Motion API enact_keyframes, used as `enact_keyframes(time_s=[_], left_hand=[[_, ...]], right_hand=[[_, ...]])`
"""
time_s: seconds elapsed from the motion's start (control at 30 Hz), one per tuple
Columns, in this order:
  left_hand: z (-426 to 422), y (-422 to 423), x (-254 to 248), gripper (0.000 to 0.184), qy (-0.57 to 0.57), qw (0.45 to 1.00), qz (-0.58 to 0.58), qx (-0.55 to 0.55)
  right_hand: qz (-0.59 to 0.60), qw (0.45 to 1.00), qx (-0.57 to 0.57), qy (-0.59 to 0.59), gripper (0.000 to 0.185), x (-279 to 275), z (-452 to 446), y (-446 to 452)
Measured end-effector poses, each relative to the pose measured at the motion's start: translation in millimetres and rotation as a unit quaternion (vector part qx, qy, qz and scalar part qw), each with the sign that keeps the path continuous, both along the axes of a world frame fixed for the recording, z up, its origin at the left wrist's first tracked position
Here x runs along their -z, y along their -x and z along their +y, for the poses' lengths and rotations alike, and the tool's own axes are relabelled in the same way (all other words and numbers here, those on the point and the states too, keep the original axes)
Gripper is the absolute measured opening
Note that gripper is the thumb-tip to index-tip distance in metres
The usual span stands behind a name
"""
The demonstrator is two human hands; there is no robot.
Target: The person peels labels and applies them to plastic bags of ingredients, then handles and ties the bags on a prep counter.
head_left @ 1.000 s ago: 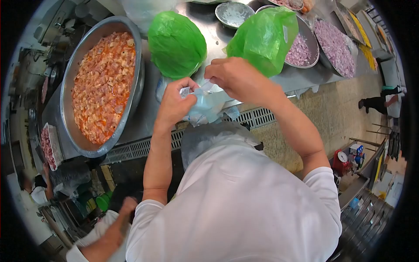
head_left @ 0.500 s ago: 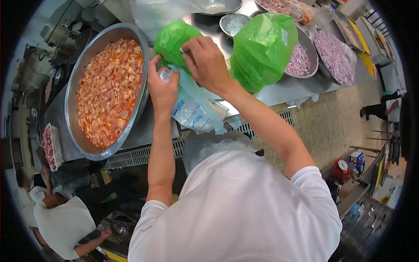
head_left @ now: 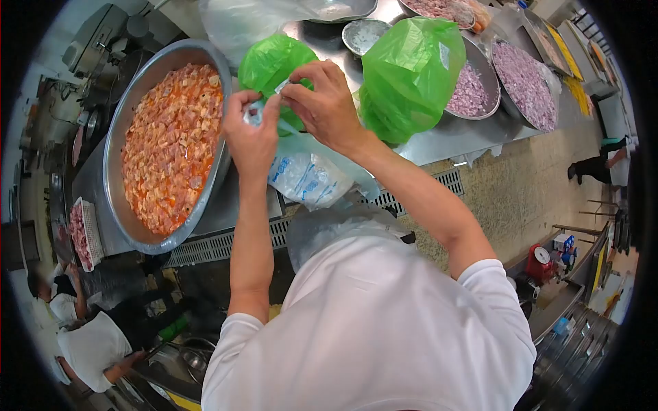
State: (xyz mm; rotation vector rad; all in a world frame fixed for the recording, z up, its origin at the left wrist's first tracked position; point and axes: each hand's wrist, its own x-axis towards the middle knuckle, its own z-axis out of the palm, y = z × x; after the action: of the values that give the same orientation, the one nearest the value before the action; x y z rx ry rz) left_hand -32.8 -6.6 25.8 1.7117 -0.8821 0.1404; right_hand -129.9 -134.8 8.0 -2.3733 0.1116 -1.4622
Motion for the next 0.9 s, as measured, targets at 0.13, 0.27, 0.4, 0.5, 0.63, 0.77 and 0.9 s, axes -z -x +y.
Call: enact_keyframes(time_s=[0.13, 0.27, 0.4, 0.5, 0.63, 0.77, 0.9], left_hand=[[-8, -11, 1, 0.028, -0.033, 0.999, -0.001, -0.019], [-9, -14, 6, 0.029, 0.000, 0.999, 0.001, -0.033], [-12, -5, 4, 0.032, -0.005, 0.998, -0.064, -0.019], [-7, -14, 4, 0.034, -0.037, 0.997, -0.064, -0.018], [1, -21, 1, 0.029, -0.035, 0.998, -0.045, 0.011], [5, -16, -3, 0.026, -0.022, 0.999, -0.030, 0.012], [8, -17, 1, 0.025, -0.018, 1.000, -0.022, 0.003]], right_hand=[[0.003, 1.000, -0.016, 0.005, 0.029, 3, 1, 7], [-0.023, 0.991, 0.016, -0.131, 0.037, 15, -3, 8], [-0.038, 0.978, 0.037, -0.201, 0.044, 24, -19, -7], [-0.018, 0.952, 0.012, -0.304, 0.042, 39, -31, -18], [-0.023, 0.960, 0.019, -0.280, 0.037, 30, -33, -13], [-0.061, 0.978, 0.052, -0.190, 0.028, 16, -22, -6], [-0.062, 0.968, -0.035, -0.239, 0.018, -2, -2, -3]])
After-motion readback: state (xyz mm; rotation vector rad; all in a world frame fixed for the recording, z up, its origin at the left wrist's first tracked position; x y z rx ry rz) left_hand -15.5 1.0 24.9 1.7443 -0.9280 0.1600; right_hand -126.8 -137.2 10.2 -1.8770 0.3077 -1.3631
